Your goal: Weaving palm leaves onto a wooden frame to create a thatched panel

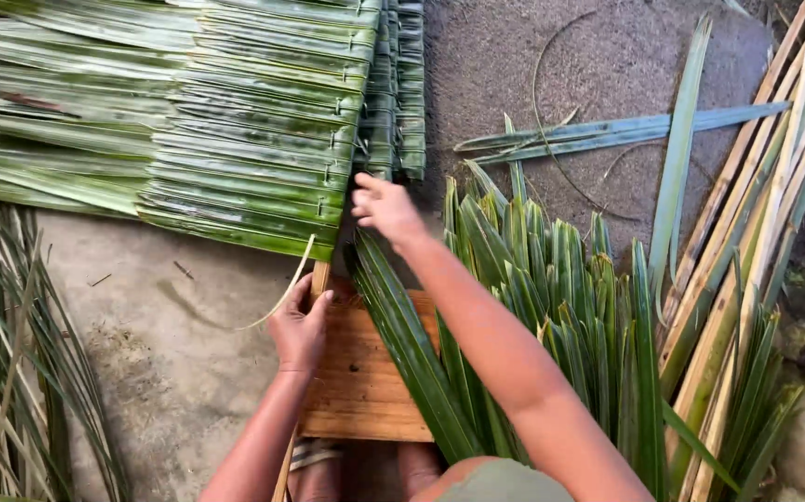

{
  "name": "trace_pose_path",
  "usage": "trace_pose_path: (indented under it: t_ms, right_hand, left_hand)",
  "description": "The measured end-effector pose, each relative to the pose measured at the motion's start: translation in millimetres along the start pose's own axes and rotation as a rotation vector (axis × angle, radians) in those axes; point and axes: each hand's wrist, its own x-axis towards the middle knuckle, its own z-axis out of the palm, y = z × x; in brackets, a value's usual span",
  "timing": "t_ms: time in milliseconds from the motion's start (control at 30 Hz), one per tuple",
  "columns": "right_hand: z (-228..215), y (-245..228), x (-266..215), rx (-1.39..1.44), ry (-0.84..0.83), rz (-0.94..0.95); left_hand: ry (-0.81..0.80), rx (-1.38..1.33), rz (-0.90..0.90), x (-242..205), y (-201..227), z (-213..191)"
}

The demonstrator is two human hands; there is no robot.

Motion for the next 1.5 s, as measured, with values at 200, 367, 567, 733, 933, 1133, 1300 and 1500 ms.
trace_pose_path:
  t_ms: [200, 367, 567, 733, 933, 1133, 1300, 1500]
  right_hand:
    - [-101.6, -78.8, -158.2, -0.12, 0.143, -0.122]
    - [-154.4, -37.4, -293.7, -0.3, 0.381, 0.078]
    - [-86.7, -6.6, -387.1, -0.307, 0.258, 0.133]
    - [-86.7, 8.2, -412.2, -0.457, 0.071, 0.074]
    - [-104.3, -7.2, -427.0, -0.716, 0.402, -0.214]
    - [-142.4, 43.3, -440.4, -1.089, 0.62, -0.005]
    - [-144.5, 37.0, -440.7, -1.153, 0.618, -0.177]
    - [-164.8, -6.0, -429.4, -0.722, 0.729, -0.176]
  left_hand:
    - [-0.058, -0.021, 0.034, -5.5, 33.7, -19.5]
    - [0.026, 0.084, 0.203, -27.0, 31.4, -48.8]
    - [-0.302, -0.11, -0.056, -76.4, 49.5, -35.3]
    - [-0.441, 0.072, -0.087, -83.3, 66.5, -38.8]
    - [-0.412, 0.118, -0.138, -88.7, 70.1, -41.9]
    - [-0.451, 0.157, -0.155, -88.5, 77.8, -37.3]
    - [-0.626, 0.179, -0.084, -86.5, 88.6, -30.4]
    - [-0.969, 0.297, -0.027, -91.3, 128.8, 0.2]
